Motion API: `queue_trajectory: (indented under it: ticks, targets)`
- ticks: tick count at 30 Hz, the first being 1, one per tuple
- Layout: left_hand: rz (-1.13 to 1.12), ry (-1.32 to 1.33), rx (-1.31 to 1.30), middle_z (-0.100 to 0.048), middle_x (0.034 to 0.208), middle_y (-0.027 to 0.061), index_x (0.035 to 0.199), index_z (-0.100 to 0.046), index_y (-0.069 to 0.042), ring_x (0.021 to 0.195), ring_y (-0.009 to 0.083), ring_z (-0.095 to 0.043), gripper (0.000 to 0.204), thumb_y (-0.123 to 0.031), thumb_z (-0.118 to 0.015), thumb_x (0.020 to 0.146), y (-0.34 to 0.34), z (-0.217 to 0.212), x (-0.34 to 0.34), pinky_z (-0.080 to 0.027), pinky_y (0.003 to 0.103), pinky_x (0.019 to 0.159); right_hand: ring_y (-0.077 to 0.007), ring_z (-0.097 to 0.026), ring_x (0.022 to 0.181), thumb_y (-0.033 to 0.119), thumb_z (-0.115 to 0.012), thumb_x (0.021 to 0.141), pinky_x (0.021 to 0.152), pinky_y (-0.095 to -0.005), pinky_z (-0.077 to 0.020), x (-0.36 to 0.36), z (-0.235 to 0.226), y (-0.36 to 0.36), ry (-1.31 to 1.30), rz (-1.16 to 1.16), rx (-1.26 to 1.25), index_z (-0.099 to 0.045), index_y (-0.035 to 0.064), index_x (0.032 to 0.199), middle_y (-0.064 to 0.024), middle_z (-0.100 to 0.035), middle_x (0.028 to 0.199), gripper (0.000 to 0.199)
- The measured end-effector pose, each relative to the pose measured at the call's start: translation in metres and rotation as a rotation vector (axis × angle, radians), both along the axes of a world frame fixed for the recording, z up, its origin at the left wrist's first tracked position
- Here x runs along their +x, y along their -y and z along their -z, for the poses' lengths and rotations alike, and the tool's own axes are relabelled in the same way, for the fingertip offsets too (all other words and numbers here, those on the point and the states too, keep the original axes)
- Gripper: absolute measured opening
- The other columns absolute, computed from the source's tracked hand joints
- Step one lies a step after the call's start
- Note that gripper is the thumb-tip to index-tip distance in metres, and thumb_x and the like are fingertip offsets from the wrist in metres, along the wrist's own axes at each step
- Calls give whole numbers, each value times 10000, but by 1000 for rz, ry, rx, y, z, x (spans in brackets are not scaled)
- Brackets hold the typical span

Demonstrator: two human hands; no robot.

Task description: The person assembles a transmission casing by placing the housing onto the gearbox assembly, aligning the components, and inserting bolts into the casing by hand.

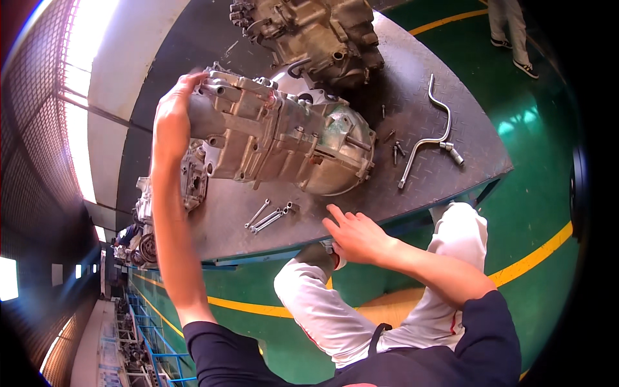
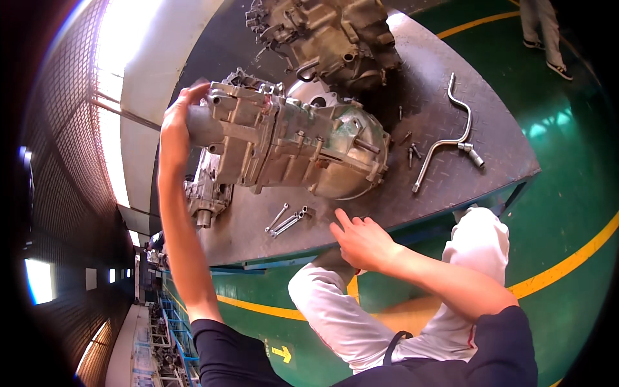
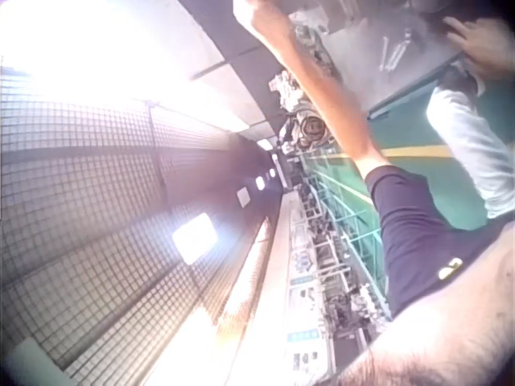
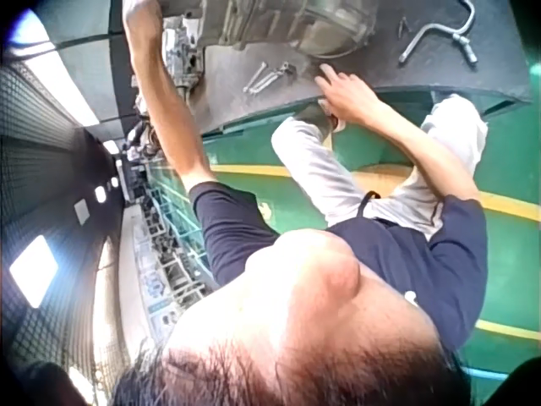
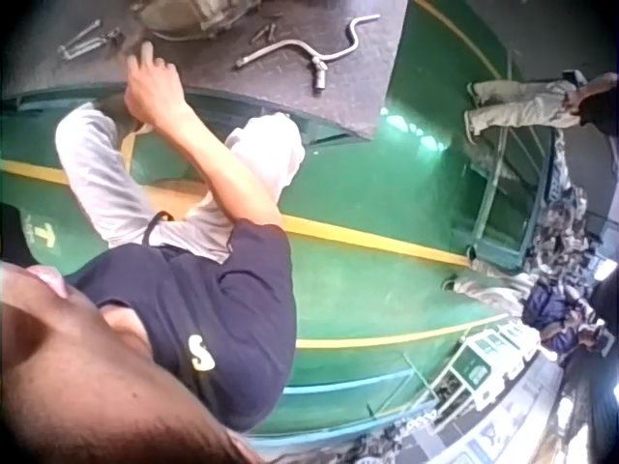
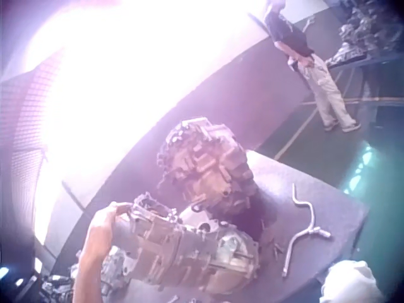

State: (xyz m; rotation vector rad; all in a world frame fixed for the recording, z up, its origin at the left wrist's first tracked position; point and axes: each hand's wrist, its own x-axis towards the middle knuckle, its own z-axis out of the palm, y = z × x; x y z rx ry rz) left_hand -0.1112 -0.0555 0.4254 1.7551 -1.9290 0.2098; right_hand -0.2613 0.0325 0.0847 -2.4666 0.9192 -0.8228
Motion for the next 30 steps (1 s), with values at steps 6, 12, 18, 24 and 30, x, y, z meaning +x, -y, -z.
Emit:
queue_trajectory:
  ticks: [6, 12, 18, 24, 30]
  targets:
    - [206, -232, 202, -526, 1438, 161, 1428, -492, -16, 1382, 250, -435, 572, -416, -301, 1067, 11, 1, 1, -307, 385, 1143, -337, -651, 912, 122, -683, 753, 768, -441, -519, -5, 7, -3, -40, -38, 16, -556, 10, 1129, -235, -474, 1348, 413]
    - [233, -8, 48, -648, 1236, 147, 1308, -595, -1, 1141, 216, -581, 461, -334, -453, 1023, 29, 9, 13, -382, 310, 1044, -331, -655, 922, 109, -691, 752, 766, -431, -520, 0, 4, -6, -21, -86, -9, -573, 12, 1113, -226, -493, 1333, 392]
    - [237, -5, -38, -686, 1030, 104, 1138, -659, 29, 983, 172, -610, 345, -251, -567, 960, 17, 26, 0, -442, 279, 926, -337, -645, 978, 164, -698, 786, 806, -429, -507, -9, -4, -4, -118, -116, 23, -547, 11, 1144, -224, -480, 1359, 418]
    - [86, -91, -378, -676, 791, 42, 955, -704, 43, 736, 91, -594, 205, -145, -663, 887, 20, 39, 11, -476, 241, 717, -339, -541, 1145, 192, -674, 810, 905, -432, -472, -20, -38, 48, 181, 50, -54, -551, 24, 1174, -203, -505, 1312, 419]
    - [300, -69, -298, -624, 816, -9, 923, -679, 45, 754, 51, -515, 149, -90, -615, 918, 27, 45, 8, -399, 190, 698, -403, -337, 1373, 427, -629, 887, 1090, -525, -328, -24, -13, 161, 431, 524, -83, -482, 25, 1343, -229, -401, 1447, 625]
